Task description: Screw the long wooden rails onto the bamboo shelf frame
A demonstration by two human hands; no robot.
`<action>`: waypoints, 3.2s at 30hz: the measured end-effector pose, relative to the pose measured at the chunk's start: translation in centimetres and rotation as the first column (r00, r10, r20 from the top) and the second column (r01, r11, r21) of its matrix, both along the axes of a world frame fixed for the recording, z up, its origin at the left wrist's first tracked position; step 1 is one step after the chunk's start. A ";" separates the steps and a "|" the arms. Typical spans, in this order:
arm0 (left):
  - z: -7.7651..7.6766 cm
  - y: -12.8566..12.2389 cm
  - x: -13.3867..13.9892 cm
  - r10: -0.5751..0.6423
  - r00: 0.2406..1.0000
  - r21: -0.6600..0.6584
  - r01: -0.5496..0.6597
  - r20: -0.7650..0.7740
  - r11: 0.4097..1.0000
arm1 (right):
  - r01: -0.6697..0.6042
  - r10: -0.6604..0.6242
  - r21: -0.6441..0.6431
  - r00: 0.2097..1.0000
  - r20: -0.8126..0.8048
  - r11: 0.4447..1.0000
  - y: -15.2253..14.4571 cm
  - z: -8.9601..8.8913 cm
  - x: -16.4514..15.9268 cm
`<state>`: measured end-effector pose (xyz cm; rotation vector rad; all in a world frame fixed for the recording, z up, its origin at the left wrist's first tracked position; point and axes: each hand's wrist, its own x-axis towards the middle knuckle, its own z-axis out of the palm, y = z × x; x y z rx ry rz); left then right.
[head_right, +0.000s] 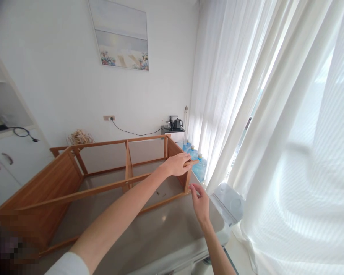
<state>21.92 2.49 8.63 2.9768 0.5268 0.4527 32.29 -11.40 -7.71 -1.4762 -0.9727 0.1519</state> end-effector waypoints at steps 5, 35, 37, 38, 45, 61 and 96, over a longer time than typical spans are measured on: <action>0.2 0.1 -0.1 0.004 1.000 0.015 -0.004 -0.001 1.000 | -0.037 0.041 0.095 0.998 -0.045 0.995 0.7 6.0 0.9; 0.9 -0.3 0.2 0.074 0.997 0.047 -0.074 -0.007 0.996 | 0.041 -0.044 0.034 0.994 0.099 0.999 2.8 8.9 2.8; 1.1 -0.3 0.2 0.075 0.997 0.048 -0.074 -0.018 0.996 | 0.074 -0.075 0.009 0.989 0.124 0.997 2.8 9.2 2.8; 1.2 -0.4 0.2 0.076 0.997 0.050 -0.075 -0.023 0.996 | 0.089 -0.087 -0.010 0.986 0.143 0.996 2.8 9.3 2.9; 2.3 -1.1 0.1 0.106 0.989 0.080 -0.098 -0.101 0.992 | 0.113 -0.062 -0.165 0.956 0.288 0.980 2.6 10.8 3.6; 1.1 -0.3 -0.3 0.015 1.000 -0.002 -0.015 0.019 1.000 | -0.119 0.197 -0.299 0.949 0.246 0.947 2.6 12.0 5.0; 1.3 -0.2 0.1 0.006 0.999 0.070 -0.003 -0.049 0.998 | 0.087 0.117 -0.409 0.886 0.448 0.908 2.7 12.9 5.3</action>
